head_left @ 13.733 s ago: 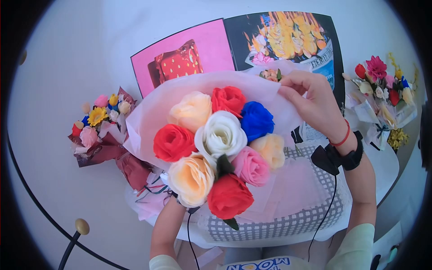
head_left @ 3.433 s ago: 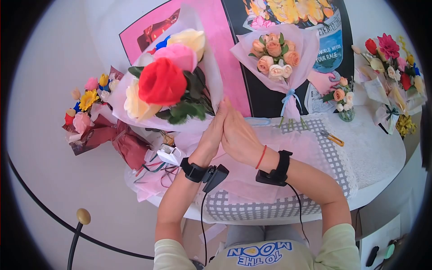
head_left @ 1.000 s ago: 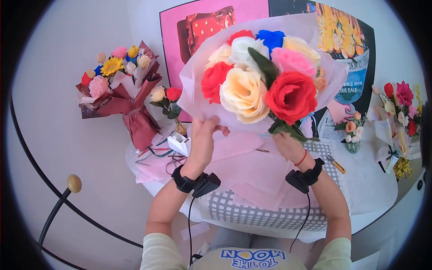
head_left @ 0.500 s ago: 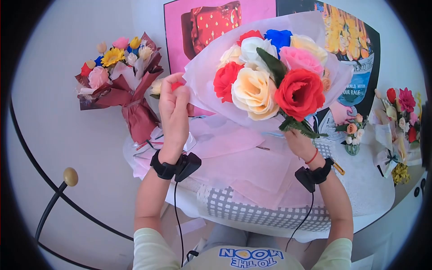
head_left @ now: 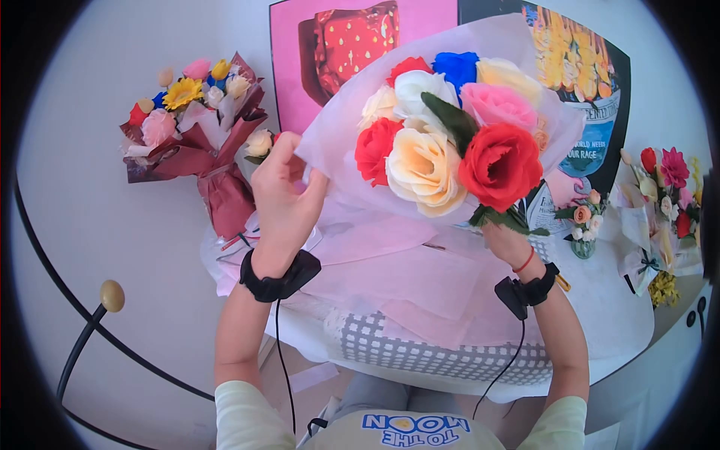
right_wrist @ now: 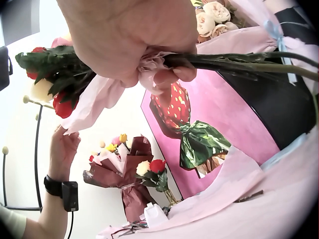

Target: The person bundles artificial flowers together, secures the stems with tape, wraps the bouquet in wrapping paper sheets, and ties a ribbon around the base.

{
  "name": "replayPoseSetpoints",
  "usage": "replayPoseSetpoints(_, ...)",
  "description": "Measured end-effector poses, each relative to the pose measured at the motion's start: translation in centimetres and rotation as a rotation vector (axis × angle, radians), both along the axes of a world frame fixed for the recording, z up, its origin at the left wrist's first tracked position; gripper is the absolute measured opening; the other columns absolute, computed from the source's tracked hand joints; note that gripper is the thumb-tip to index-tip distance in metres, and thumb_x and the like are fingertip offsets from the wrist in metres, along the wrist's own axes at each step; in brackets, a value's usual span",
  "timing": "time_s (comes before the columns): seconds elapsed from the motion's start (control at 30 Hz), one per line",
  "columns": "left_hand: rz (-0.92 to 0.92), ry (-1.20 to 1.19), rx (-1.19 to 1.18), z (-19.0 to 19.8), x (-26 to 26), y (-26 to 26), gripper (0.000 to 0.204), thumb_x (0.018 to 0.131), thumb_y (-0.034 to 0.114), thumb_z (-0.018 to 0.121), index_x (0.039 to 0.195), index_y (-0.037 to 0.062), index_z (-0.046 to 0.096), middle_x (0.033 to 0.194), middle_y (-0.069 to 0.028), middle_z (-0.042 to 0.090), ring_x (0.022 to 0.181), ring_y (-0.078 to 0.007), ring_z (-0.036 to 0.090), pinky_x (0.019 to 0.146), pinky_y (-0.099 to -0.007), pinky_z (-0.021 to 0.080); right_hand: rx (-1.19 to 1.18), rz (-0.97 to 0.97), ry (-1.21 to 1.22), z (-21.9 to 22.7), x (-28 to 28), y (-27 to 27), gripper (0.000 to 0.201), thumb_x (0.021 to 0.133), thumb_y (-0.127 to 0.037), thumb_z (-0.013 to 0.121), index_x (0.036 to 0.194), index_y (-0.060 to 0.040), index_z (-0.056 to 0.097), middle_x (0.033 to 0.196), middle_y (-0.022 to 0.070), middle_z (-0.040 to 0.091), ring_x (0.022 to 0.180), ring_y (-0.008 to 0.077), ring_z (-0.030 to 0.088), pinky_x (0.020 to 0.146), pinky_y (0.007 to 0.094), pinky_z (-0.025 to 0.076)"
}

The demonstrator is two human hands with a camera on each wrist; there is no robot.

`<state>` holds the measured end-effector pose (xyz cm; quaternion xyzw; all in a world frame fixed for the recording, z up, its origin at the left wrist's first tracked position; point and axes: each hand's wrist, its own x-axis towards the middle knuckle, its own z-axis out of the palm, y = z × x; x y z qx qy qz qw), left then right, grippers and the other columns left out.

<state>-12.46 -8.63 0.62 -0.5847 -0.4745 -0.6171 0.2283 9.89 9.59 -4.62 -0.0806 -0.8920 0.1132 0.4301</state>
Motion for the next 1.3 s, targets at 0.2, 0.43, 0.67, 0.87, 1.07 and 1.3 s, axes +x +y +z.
replayPoseSetpoints(0.2, -0.374, -0.302, -0.008, 0.3, 1.3, -0.1, 0.028, 0.083, 0.012, 0.049, 0.108, 0.0006, 0.040, 0.091, -0.0036, 0.053, 0.079, -0.0072, 0.052, 0.071, -0.0190, 0.041, -0.159, 0.012, 0.017, -1.6, -0.6, 2.4, 0.028, 0.072, 0.002, 0.046, 0.100, 0.0020, 0.051, 0.092, 0.0207, 0.054, 0.084, 0.0371, 0.052, 0.072, 0.0367, 0.042)
replayPoseSetpoints(0.43, -0.315, -0.243, -0.122, 0.7, 0.3, 0.5, 0.036, 0.086, 0.023, 0.048, 0.113, -0.0001, 0.042, 0.096, -0.0036, 0.052, 0.082, -0.0068, 0.049, 0.072, -0.0186, 0.040, -0.111, -0.025, 0.043, -0.7, 0.2, 0.1, 0.048, 0.071, 0.006, 0.042, 0.118, 0.0008, 0.037, 0.090, 0.0248, 0.054, 0.083, 0.0418, 0.050, 0.070, 0.0415, 0.041)
replayPoseSetpoints(0.67, -0.309, -0.218, -0.340, 3.9, -1.0, -0.9, 0.029, 0.084, 0.021, 0.050, 0.106, 0.0014, 0.051, 0.085, -0.0006, 0.053, 0.073, -0.0047, 0.051, 0.061, -0.0178, 0.040, -0.019, 0.086, -0.011, -2.9, 0.2, 3.9, 0.039, 0.067, 0.004, 0.046, 0.106, 0.0031, 0.041, 0.080, 0.0239, 0.052, 0.078, 0.0422, 0.050, 0.063, 0.0423, 0.040)
replayPoseSetpoints(0.87, -0.178, 0.388, -0.290, 10.3, 1.6, 1.6, 0.042, 0.075, 0.015, 0.063, 0.113, 0.0037, 0.049, 0.093, -0.0048, 0.058, 0.084, -0.0113, 0.054, 0.072, -0.0231, 0.044, 0.069, 0.152, -0.197, -3.2, 0.1, 3.5, 0.030, 0.066, 0.001, 0.049, 0.095, 0.0025, 0.044, 0.077, 0.0223, 0.052, 0.074, 0.0398, 0.052, 0.062, 0.0432, 0.041)
replayPoseSetpoints(1.07, -0.304, 0.681, -0.680, 12.9, 4.3, 3.0, 0.017, 0.071, -0.002, 0.058, 0.088, 0.0002, 0.060, 0.086, -0.0046, 0.059, 0.080, -0.0115, 0.055, 0.073, -0.0222, 0.044, 0.171, 0.119, -0.431, -1.2, 0.5, 0.7, 0.031, 0.066, -0.001, 0.051, 0.096, 0.0019, 0.042, 0.074, 0.0208, 0.053, 0.072, 0.0393, 0.052, 0.062, 0.0436, 0.041)
replayPoseSetpoints(1.3, -0.281, 0.968, -0.365, 12.8, 5.0, 3.7, 0.016, 0.072, -0.001, 0.057, 0.088, 0.0018, 0.062, 0.086, -0.0029, 0.058, 0.070, -0.0117, 0.052, 0.064, -0.0230, 0.043, 0.149, 0.162, -0.470, -1.0, 0.5, 0.6, 0.022, 0.067, -0.001, 0.050, 0.088, 0.0025, 0.042, 0.071, 0.0207, 0.051, 0.071, 0.0394, 0.051, 0.061, 0.0430, 0.041)
